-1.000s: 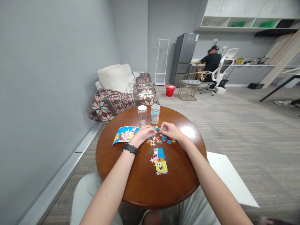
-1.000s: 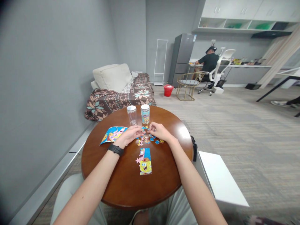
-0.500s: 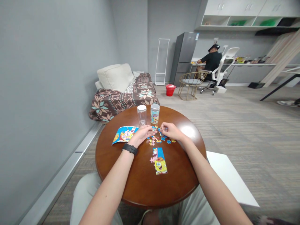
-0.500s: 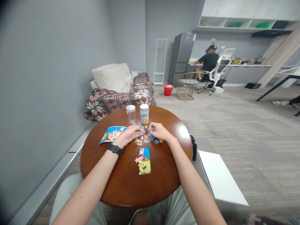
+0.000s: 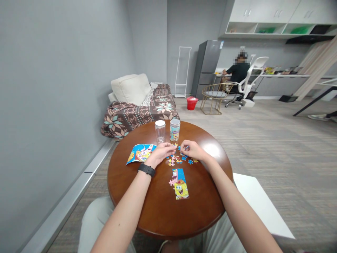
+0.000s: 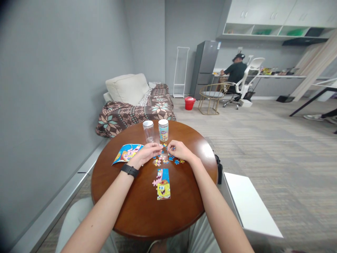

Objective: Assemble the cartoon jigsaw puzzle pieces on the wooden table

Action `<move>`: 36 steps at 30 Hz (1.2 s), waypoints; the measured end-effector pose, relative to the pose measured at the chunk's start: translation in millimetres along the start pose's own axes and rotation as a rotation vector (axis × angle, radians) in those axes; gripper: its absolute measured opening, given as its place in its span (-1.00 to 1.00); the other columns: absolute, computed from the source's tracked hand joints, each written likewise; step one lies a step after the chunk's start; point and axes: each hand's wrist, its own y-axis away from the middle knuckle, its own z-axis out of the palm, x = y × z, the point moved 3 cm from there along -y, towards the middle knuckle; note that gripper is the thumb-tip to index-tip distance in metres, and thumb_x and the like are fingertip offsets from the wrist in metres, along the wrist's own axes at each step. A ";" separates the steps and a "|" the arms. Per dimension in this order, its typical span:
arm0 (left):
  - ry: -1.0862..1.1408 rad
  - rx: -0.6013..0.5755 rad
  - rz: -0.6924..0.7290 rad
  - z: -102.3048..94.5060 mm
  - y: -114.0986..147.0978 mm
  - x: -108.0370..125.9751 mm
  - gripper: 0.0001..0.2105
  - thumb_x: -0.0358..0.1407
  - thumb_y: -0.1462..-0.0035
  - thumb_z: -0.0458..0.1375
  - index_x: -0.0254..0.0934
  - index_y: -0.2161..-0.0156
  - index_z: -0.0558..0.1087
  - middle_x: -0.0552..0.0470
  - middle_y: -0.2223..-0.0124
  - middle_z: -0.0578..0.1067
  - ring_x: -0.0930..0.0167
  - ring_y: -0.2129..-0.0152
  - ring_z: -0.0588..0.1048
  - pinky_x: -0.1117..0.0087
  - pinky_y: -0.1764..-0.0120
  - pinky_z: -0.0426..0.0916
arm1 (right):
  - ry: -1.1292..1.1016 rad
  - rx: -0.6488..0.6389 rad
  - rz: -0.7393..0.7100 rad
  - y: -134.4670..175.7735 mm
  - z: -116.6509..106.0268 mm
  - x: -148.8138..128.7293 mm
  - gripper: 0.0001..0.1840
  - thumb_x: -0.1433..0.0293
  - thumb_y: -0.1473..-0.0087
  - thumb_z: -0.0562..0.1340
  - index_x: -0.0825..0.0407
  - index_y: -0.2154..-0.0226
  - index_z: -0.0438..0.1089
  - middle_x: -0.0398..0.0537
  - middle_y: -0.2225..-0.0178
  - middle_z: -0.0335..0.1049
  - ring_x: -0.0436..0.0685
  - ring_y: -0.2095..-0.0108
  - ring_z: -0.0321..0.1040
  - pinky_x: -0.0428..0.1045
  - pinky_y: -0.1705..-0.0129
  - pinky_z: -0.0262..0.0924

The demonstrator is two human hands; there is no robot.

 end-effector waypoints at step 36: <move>0.039 0.038 -0.008 -2.9 -0.4 -1.0 -0.88 -0.57 0.04 0.25 -0.40 0.38 0.40 -0.03 0.44 0.52 0.45 0.46 0.55 0.43 0.25 0.44 | 0.014 0.013 0.008 0.6 0.9 -0.8 -0.86 0.46 0.11 0.25 0.07 0.37 0.39 -0.11 0.38 0.40 -0.04 0.45 0.29 -0.11 0.36 0.20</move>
